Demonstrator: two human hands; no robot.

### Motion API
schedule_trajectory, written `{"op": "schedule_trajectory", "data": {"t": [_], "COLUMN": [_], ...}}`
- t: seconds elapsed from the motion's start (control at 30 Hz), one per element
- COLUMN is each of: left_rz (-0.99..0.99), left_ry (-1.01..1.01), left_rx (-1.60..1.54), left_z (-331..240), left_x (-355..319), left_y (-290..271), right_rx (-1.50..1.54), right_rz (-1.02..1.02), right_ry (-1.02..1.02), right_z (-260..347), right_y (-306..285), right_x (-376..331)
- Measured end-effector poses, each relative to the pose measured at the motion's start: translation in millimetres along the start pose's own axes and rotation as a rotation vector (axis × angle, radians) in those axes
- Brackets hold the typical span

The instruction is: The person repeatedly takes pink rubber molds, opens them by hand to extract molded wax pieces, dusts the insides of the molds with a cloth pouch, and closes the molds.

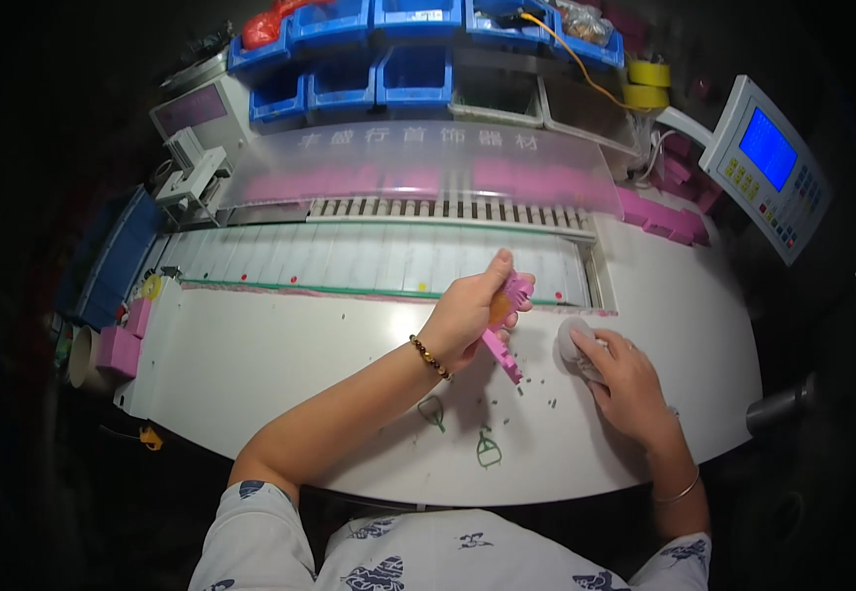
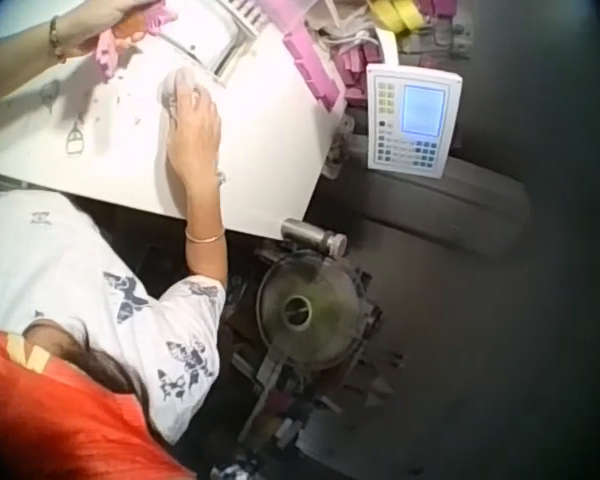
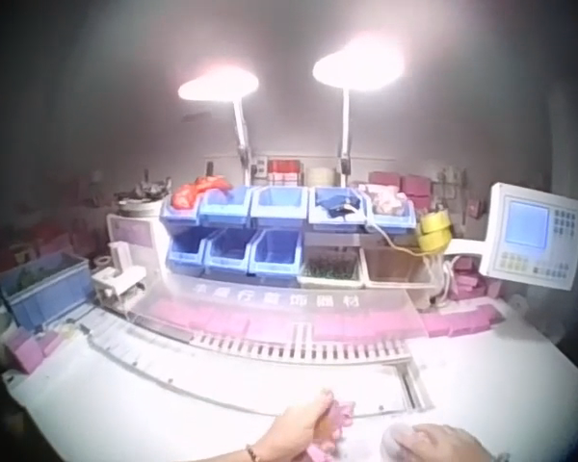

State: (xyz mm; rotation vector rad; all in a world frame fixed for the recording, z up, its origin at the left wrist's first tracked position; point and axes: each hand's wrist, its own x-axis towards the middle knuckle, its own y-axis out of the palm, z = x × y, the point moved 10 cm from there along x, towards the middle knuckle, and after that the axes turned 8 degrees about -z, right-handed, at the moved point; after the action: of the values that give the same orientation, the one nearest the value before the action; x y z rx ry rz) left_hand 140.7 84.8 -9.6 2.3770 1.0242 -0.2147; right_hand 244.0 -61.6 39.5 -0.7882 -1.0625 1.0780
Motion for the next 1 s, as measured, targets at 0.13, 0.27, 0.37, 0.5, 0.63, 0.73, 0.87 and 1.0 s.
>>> {"op": "schedule_trajectory", "data": {"t": [0.13, 0.27, 0.37, 0.5, 0.63, 0.73, 0.87, 1.0], "left_rz": [0.009, -0.105, -0.013, 0.059, -0.047, 0.111, -0.059, -0.064], "left_ry": [-0.041, -0.036, 0.043, 0.217, 0.266, 0.746, 0.657, 0.521], "left_rx": [-0.246, -0.215, -0.178, -0.028, -0.068, 0.058, -0.026, -0.195], "left_z": [17, 26, 18, 7, -12, -48, -50, -59], "left_x": [-16, -29, -37, -51, -54, -71, -70, -64], "left_y": [-13, -28, -13, -16, -26, -4, -36, -59], "right_rx": [-0.058, -0.049, -0.147, -0.079, -0.099, -0.193, -0.183, -0.264], "right_rz": [-0.148, -0.694, -0.258, -0.104, -0.357, -0.292, -0.02, -0.087], "right_ry": [-0.085, -0.158, -0.477, -0.485, -0.444, -0.493, -0.458, -0.342], "right_z": [23, 76, 133, 132, 138, 162, 134, 74], "right_y": [-28, -101, -19, -20, -69, -25, -7, -16], "right_x": [21, 28, 22, 19, 26, 13, 9, 6]}}
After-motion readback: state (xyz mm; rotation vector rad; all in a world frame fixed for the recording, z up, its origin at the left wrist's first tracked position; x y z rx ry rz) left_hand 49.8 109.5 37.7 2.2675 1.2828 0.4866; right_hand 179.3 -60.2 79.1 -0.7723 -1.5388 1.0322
